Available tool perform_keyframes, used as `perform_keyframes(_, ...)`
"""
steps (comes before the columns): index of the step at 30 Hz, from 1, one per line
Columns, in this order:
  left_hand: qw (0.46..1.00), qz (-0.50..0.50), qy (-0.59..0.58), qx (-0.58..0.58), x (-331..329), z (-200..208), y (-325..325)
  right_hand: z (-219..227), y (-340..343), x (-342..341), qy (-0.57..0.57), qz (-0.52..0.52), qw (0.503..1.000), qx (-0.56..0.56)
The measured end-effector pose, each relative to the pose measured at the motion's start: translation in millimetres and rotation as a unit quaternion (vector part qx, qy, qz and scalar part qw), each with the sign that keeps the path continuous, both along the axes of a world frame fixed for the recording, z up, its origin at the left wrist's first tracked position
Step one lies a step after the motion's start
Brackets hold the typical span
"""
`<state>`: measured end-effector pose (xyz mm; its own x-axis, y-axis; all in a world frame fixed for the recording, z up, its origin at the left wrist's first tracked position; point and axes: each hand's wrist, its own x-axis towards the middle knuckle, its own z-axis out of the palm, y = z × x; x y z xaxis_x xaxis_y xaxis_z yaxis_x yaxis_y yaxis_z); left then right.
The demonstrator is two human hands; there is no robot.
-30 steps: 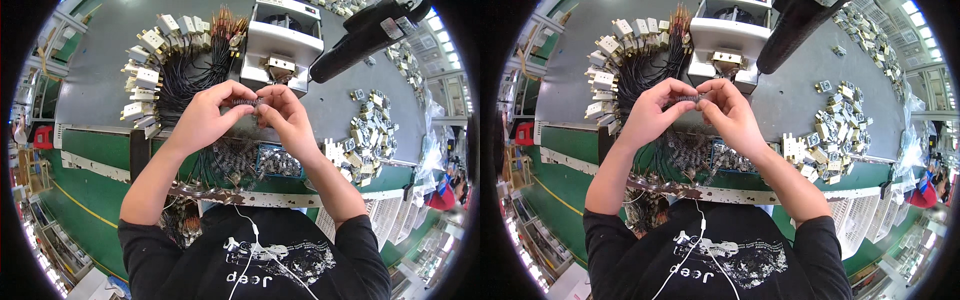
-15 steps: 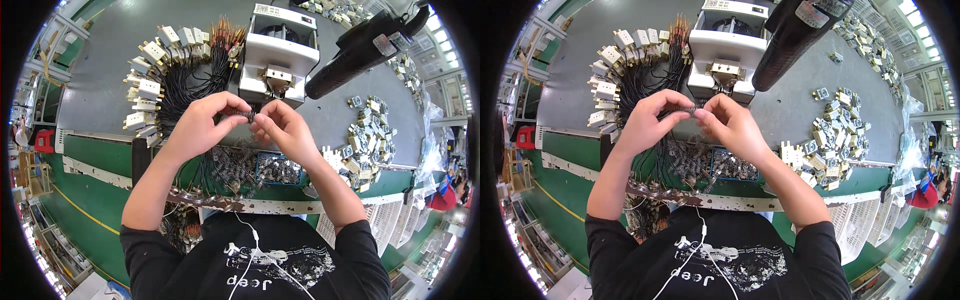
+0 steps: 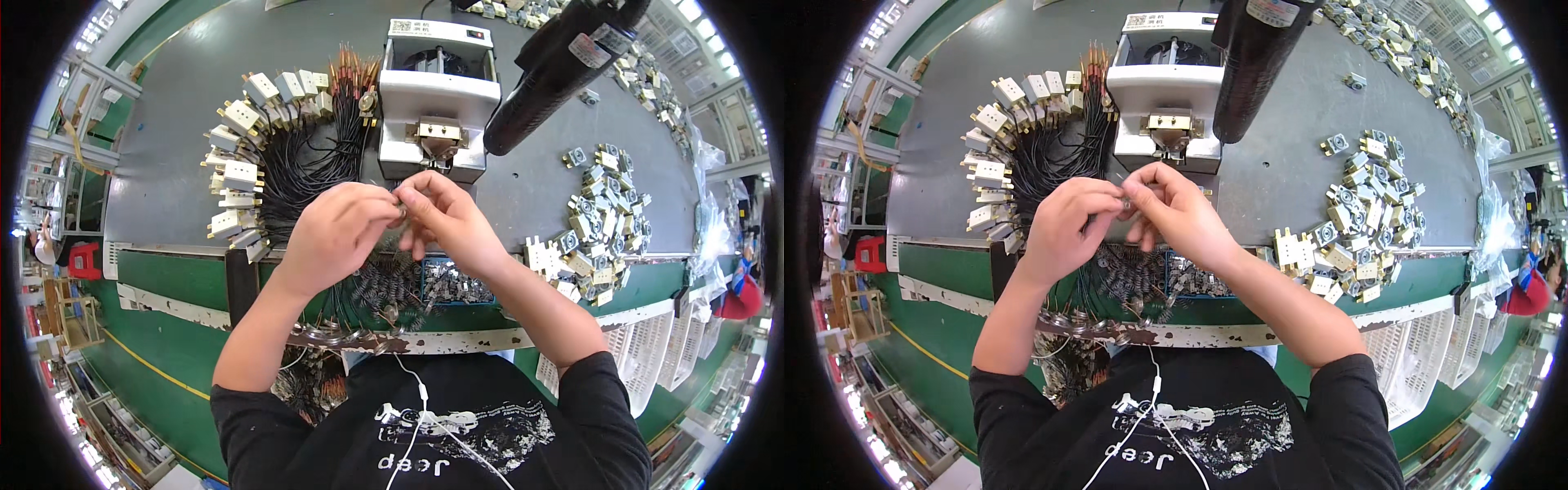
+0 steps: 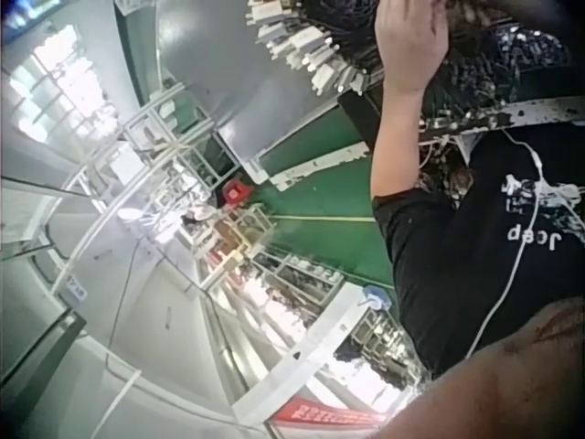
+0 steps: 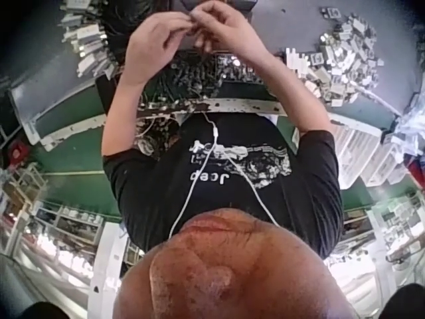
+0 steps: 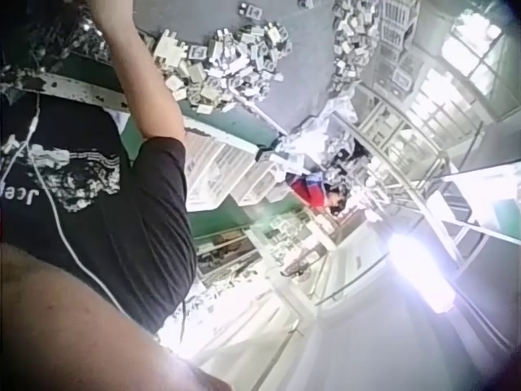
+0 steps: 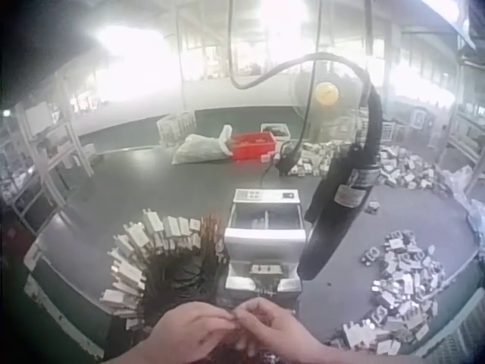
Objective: Assembling electronic connectors and wiring harnesses using a desktop crimping or pressing machine.
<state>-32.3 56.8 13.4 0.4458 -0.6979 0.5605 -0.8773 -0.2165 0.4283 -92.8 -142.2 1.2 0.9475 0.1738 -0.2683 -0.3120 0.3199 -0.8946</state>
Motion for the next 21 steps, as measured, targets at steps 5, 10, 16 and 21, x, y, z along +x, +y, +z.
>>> perform_keyframes(5, 0.980, 0.031, 0.188, -0.056, 4.5, 3.4, -1.8, -4.7, -5.1, -8.2, -0.101, -0.004, 0.989, -0.106)
perform_keyframes(10, 0.977, 0.028, 0.205, -0.054, 5.6, 6.5, 3.6, 3.7, -3.8, -8.1, -0.039, 0.017, 0.994, -0.096)
perform_keyframes(16, 0.997, -0.016, 0.071, -0.023, 4.4, 7.8, 1.2, -2.0, -15.7, -2.4, 0.068, 0.095, 0.990, 0.080)
perform_keyframes(21, 1.000, -0.007, 0.022, -0.021, 3.0, 5.8, -0.8, 3.3, -11.2, 0.5, 0.078, 0.077, 0.994, 0.009)
